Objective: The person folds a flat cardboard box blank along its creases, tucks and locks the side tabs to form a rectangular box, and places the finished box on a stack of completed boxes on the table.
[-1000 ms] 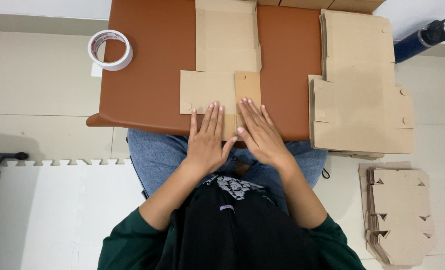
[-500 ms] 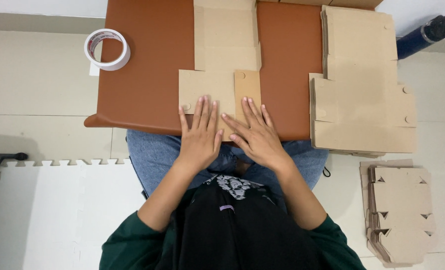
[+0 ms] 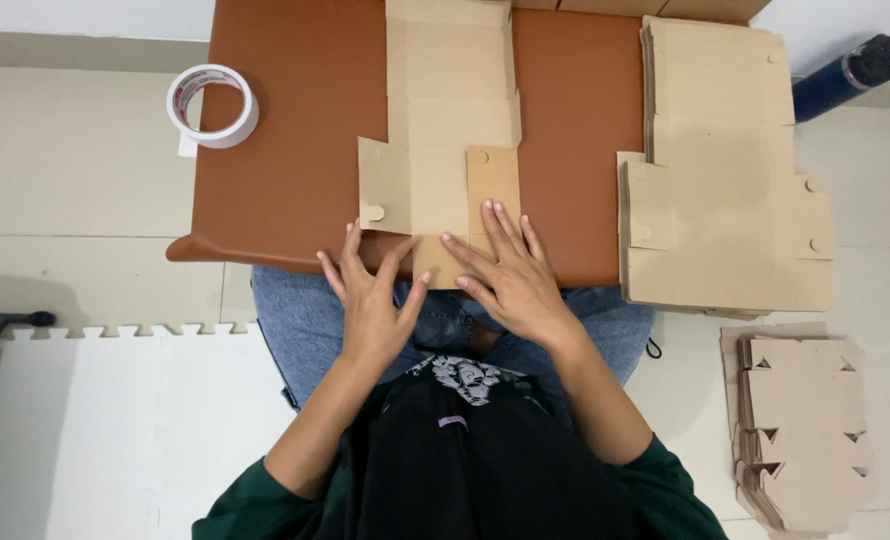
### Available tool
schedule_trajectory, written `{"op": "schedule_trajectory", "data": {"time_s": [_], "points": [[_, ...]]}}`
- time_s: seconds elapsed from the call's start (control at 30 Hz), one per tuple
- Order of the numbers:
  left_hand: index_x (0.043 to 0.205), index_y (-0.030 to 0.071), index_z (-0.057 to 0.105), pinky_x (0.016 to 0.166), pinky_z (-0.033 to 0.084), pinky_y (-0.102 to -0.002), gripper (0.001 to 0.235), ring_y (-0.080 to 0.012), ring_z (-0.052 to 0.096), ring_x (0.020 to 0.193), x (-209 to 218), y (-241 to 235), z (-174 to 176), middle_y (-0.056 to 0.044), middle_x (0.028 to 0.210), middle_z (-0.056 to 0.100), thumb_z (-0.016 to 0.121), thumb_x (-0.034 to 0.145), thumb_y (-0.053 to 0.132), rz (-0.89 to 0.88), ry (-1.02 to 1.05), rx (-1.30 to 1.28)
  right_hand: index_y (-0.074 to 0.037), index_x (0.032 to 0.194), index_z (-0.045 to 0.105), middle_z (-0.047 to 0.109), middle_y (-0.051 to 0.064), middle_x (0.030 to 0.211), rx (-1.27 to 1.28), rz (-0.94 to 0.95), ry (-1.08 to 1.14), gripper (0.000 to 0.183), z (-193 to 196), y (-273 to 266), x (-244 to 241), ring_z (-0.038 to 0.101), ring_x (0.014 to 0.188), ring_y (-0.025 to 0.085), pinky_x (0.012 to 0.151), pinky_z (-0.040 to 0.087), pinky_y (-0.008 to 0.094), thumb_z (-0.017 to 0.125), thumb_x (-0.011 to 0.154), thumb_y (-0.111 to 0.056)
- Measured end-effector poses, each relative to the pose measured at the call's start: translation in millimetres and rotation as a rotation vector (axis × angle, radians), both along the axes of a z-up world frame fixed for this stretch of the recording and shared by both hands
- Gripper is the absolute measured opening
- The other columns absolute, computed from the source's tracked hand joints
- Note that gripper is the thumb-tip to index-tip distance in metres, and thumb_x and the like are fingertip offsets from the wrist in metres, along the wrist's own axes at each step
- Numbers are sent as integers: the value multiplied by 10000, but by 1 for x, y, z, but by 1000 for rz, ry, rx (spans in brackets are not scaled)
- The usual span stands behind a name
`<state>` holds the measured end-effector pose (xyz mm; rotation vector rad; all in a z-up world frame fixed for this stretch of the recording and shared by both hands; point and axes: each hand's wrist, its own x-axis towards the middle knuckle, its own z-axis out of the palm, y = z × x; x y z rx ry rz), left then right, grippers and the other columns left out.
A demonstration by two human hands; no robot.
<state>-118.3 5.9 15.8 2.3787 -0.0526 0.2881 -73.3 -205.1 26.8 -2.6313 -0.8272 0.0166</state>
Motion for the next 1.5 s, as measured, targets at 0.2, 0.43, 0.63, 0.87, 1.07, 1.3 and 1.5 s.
{"op": "schedule_trajectory", "data": {"time_s": [0.2,0.43,0.63,0.87,1.07,1.3,1.5], "points": [[1503,-7,217,1245,117,-583,708,-352,412,1423,12,-13,-11,-185,1365,470,625,997,271,-230,-263,-43,-320,1521,477,231,278,1638,-10,18,-37,521,2,0,0,140,1552,376,1208,69,574,460,1026,-481],[1577,-87,120,1244,252,-470,920,-402,481,1324,25,-13,2,-250,1327,480,600,979,422,-231,-156,62,-62,1465,382,298,304,1599,91,-24,-48,692,-10,-3,1,242,1524,362,1224,94,551,579,980,-515],[1507,2,440,1253,188,-436,612,-303,439,1335,39,-16,-15,-171,1392,468,432,1035,390,-304,-135,293,-199,1617,278,280,209,1637,-6,-38,-128,719,-12,3,1,210,1534,340,1218,102,556,493,1015,-528],[1605,-13,189,1250,2,-499,710,-332,154,1537,62,-21,-11,-231,1663,185,304,1023,378,-284,34,459,-236,1589,362,321,202,1611,-48,-54,-187,654,-17,4,2,230,1529,337,1217,121,541,460,1013,-531],[1605,-25,165,1255,-41,-487,724,-325,97,1566,118,-18,-16,-243,1678,139,316,1030,388,-303,129,524,-214,1584,369,312,216,1611,-39,-46,-160,648,-12,4,1,215,1534,348,1221,98,542,459,1024,-527],[1604,-11,176,1233,-104,-547,744,-308,70,1571,110,-22,-10,-215,1683,144,302,1019,430,-291,142,572,-223,1586,362,317,213,1608,-33,-57,-156,657,-13,4,1,220,1533,340,1223,97,535,463,1019,-539],[1583,-80,148,1133,-128,-717,997,-410,47,1550,83,-18,-12,-312,1651,135,452,945,624,13,159,467,-230,1581,378,337,218,1600,2,-60,-137,655,-11,4,0,237,1527,343,1217,111,547,480,1013,-539]]}}
